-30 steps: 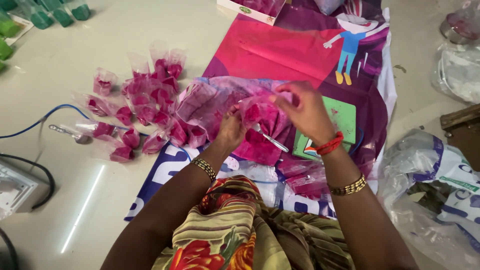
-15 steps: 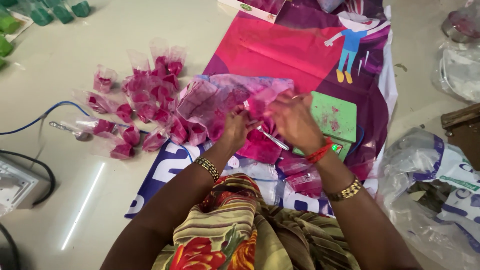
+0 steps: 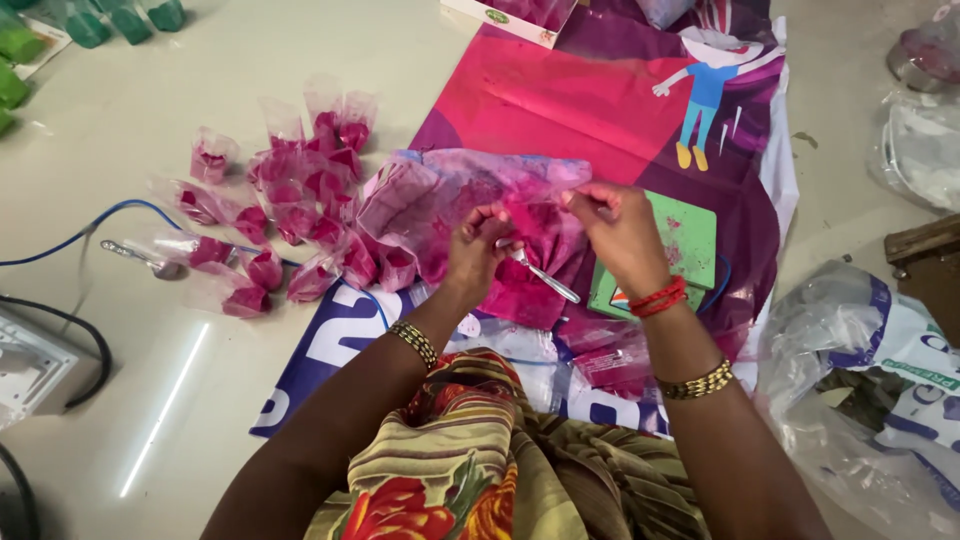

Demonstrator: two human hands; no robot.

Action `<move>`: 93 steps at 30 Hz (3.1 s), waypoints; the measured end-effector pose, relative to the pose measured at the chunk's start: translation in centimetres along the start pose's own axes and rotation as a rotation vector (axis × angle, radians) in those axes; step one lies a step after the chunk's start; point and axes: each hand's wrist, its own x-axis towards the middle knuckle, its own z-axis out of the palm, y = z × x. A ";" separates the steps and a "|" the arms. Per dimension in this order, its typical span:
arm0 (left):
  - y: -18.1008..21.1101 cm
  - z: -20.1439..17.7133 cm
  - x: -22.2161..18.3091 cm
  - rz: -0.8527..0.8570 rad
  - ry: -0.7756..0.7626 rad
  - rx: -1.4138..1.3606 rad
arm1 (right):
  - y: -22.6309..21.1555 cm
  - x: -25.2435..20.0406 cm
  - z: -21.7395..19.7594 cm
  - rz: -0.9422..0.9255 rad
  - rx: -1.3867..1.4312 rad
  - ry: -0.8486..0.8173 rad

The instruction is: The person packages and weighs pink powder into small plastic bags using a spoon and a digital scale.

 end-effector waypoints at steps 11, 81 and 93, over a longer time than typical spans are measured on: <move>-1.8 -1.0 0.4 -0.070 0.013 0.120 | -4.8 0.7 0.0 -0.271 -0.480 -0.023; 4.3 -6.1 -5.0 0.033 -0.388 1.928 | 20.1 -3.2 6.1 0.272 -0.858 -0.212; 4.8 -9.2 -5.0 0.144 -0.488 1.845 | 19.9 -3.2 6.8 0.272 -0.827 -0.259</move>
